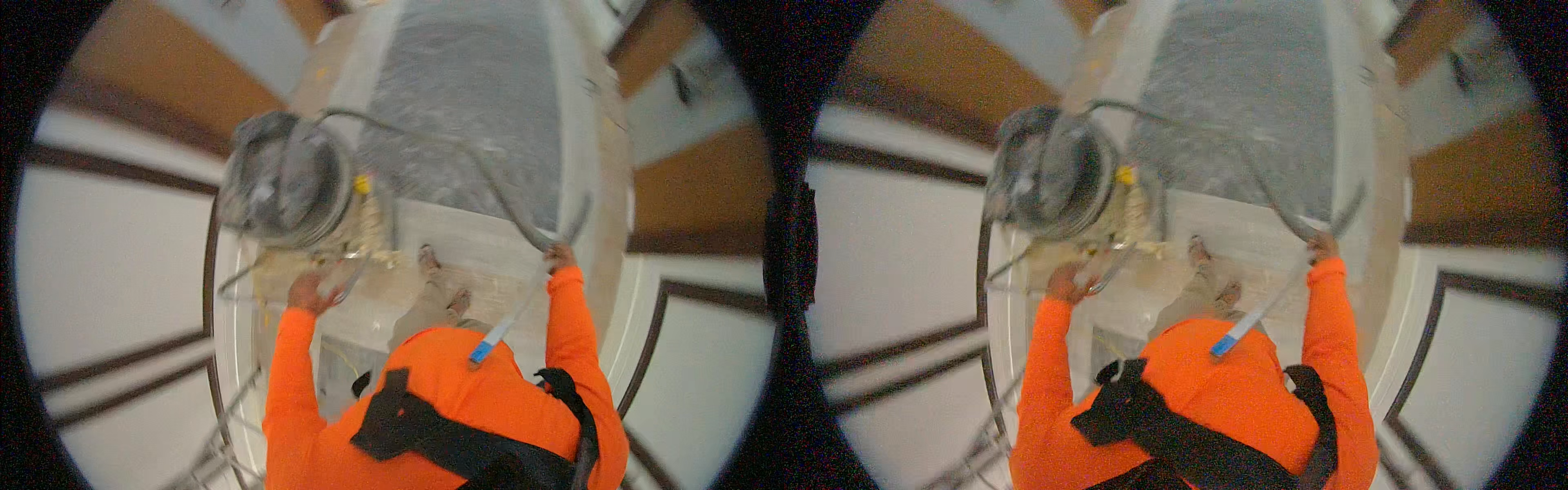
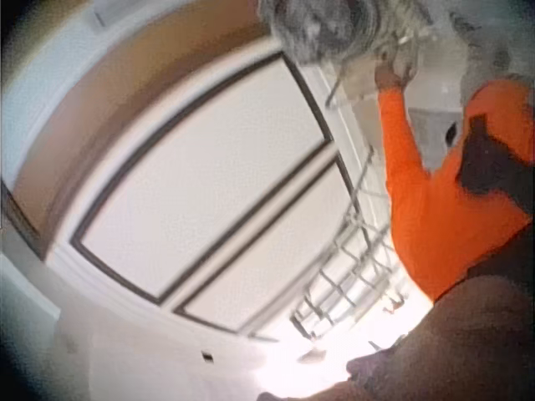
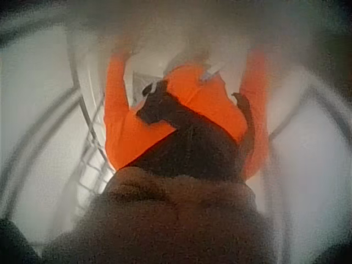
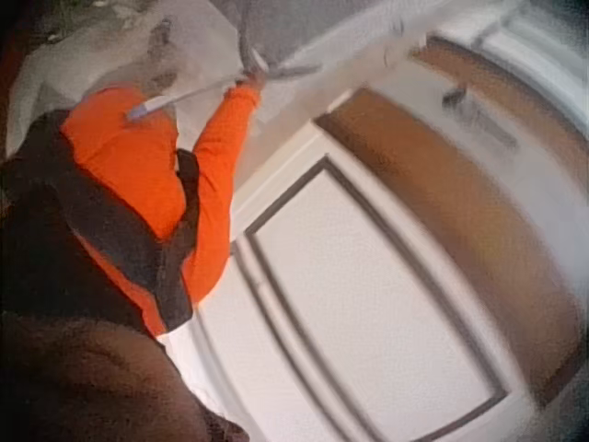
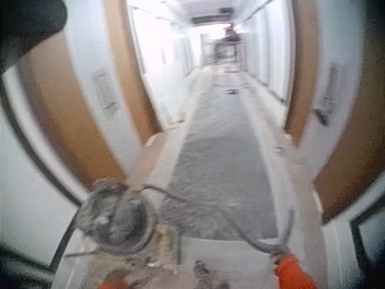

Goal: The person uses a long straight-edge tool to level a floor surface, pulling the tool across the material while standing and bending over the workspace.

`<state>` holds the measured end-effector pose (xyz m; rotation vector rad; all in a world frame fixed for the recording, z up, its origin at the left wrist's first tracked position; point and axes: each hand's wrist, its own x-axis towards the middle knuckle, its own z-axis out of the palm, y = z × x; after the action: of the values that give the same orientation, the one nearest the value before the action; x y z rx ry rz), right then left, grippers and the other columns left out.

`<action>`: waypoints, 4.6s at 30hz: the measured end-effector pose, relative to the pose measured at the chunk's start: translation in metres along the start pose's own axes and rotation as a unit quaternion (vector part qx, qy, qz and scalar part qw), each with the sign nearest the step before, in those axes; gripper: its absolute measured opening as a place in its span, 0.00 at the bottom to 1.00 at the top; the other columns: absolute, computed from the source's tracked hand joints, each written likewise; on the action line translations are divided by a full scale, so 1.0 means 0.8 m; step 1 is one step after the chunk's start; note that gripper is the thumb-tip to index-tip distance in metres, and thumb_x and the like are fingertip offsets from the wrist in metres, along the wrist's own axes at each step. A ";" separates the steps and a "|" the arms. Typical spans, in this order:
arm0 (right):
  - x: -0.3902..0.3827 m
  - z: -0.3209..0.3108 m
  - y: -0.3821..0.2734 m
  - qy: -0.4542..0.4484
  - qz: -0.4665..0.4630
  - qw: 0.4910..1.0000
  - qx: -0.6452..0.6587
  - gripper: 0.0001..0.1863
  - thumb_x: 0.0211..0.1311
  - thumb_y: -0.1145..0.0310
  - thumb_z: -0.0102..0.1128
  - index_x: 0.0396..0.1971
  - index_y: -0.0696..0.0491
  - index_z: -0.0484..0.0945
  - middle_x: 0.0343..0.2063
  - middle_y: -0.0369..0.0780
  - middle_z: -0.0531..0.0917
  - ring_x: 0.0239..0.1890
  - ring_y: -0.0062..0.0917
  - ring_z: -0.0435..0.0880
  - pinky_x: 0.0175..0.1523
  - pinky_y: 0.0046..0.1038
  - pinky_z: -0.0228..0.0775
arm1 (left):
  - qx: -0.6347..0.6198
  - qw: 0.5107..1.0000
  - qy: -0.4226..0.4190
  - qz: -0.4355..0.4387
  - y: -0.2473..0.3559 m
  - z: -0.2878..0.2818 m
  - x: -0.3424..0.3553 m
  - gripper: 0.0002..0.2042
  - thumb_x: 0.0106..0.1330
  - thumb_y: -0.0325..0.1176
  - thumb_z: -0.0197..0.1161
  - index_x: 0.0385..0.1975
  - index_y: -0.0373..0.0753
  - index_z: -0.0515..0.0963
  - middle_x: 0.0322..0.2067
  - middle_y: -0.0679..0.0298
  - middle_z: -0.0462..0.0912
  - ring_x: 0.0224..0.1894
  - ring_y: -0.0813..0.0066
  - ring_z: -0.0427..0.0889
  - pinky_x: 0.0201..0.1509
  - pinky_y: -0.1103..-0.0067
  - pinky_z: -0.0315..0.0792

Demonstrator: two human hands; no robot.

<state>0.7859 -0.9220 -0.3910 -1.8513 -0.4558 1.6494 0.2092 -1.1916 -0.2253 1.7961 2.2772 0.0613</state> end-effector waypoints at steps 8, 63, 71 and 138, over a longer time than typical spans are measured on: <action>-0.072 -0.002 0.037 -0.085 -0.008 0.863 0.497 0.13 0.65 0.73 0.39 0.47 0.62 0.62 0.31 0.44 0.72 0.28 0.30 0.73 0.36 0.33 0.73 | 0.144 0.956 -0.221 -0.126 0.020 -0.007 0.003 0.41 0.42 0.79 0.52 0.26 0.39 0.84 0.27 0.55 0.84 0.33 0.55 0.83 0.40 0.65 0.74; -0.038 -0.083 0.255 0.093 -0.470 0.877 -0.041 0.03 0.61 0.73 0.47 0.28 0.54 0.66 0.17 0.35 0.66 0.16 0.21 0.65 0.20 0.20 0.61 | 0.259 0.931 -0.258 0.013 -0.085 0.009 0.034 0.38 0.47 0.76 0.50 0.27 0.42 0.84 0.29 0.56 0.84 0.35 0.55 0.83 0.41 0.65 0.74; -0.182 0.026 0.279 0.056 0.008 0.893 0.447 0.05 0.61 0.70 0.49 0.28 0.54 0.65 0.17 0.35 0.65 0.15 0.21 0.64 0.20 0.24 0.63 | 0.250 0.923 -0.291 0.006 -0.117 -0.005 0.053 0.35 0.47 0.71 0.59 0.34 0.40 0.83 0.38 0.57 0.83 0.45 0.60 0.81 0.48 0.68 0.73; 0.092 0.070 0.110 -0.163 -0.263 0.945 0.102 0.10 0.46 0.76 0.49 0.33 0.57 0.70 0.27 0.40 0.71 0.29 0.26 0.72 0.36 0.25 0.70 | -0.532 0.611 0.303 -0.502 -0.187 0.077 0.011 0.27 0.57 0.25 0.61 0.57 0.38 0.58 0.20 0.58 0.74 0.13 0.68 0.74 0.13 0.73 0.68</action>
<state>0.7309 -0.9305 -0.5062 -1.1699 -0.8075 1.5510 0.0776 -1.2270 -0.3131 -0.2437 2.2943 1.5697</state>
